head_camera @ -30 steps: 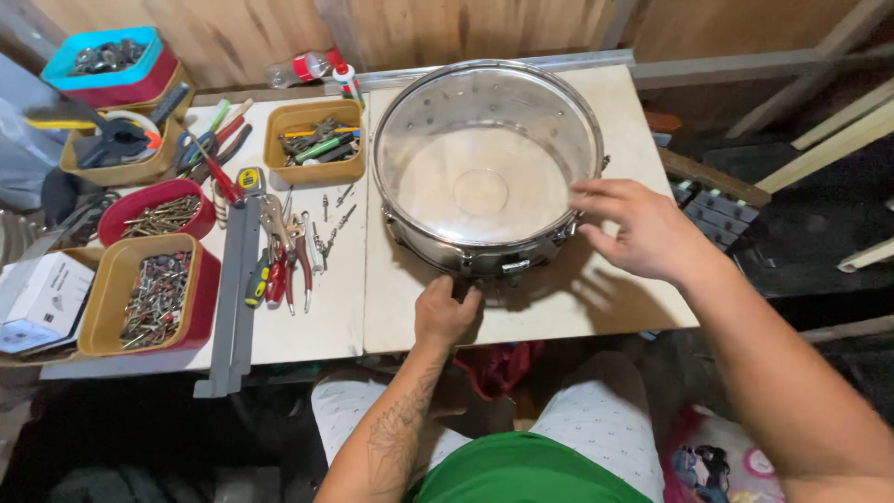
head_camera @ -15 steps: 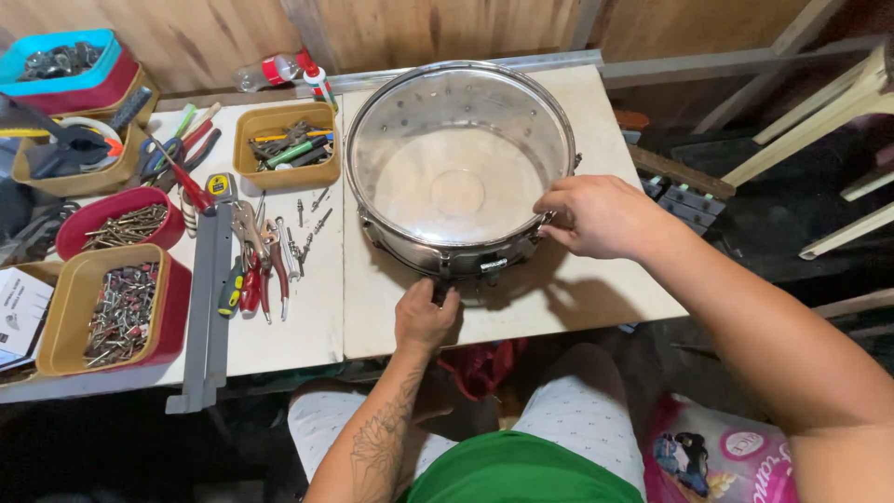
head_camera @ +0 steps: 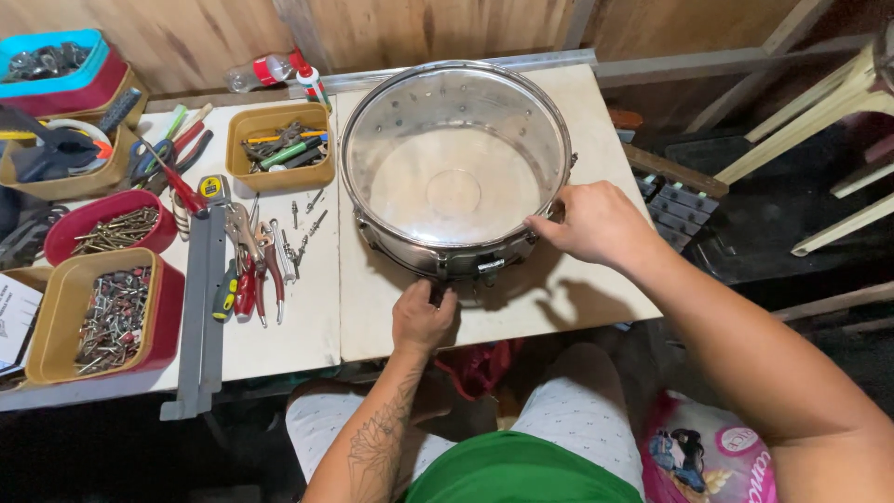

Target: The person assembles a metal drum by attaching lugs and tension rods to the drum shell. They place the lugs onto the shell and then insert and tighten the tension rods by hand.

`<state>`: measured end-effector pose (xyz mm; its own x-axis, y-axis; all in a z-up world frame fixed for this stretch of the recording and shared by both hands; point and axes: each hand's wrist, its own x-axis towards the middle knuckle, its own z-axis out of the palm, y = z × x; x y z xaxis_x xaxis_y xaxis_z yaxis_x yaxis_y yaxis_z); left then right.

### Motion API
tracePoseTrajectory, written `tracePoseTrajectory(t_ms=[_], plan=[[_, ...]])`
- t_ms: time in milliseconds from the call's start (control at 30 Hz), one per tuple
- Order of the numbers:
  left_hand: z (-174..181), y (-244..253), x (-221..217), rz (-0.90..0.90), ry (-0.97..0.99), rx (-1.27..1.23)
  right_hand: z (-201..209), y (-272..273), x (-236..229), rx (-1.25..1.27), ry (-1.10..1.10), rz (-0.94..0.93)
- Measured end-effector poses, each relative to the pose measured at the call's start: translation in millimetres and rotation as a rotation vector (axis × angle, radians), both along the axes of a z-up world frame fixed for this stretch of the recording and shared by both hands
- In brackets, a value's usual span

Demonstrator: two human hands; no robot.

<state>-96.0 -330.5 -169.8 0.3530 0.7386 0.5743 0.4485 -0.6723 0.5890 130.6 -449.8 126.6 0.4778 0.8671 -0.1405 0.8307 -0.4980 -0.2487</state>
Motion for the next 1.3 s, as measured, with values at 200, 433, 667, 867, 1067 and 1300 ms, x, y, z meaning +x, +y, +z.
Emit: tracePoseTrajectory(t_ms=[200, 433, 667, 867, 1067, 1300], plan=[[0.4, -1.1, -0.3, 0.004, -0.008, 0.026, -48.7, 15.3, 17.1, -0.049, -0.109, 0.088], [-5.0, 3.0, 0.5, 0.001, -0.009, 0.027, -12.0, 10.9, 4.1, 0.013, -0.066, 0.216], [-12.7, 2.5, 1.5, 0.018, 0.005, 0.054, -17.5, 8.6, 9.6, -0.005, -0.092, 0.185], [-5.2, -0.5, 2.1, 0.014, 0.002, 0.053, -12.6, 8.8, 9.6, 0.053, 0.015, 0.074], [-13.8, 2.8, 1.8, 0.016, 0.006, 0.054, 9.0, 1.4, 11.0, 0.044, -0.124, 0.334], [-11.8, 2.9, 1.2, 0.023, 0.012, 0.058, -19.4, 15.2, 13.7, 0.020, -0.094, 0.131]])
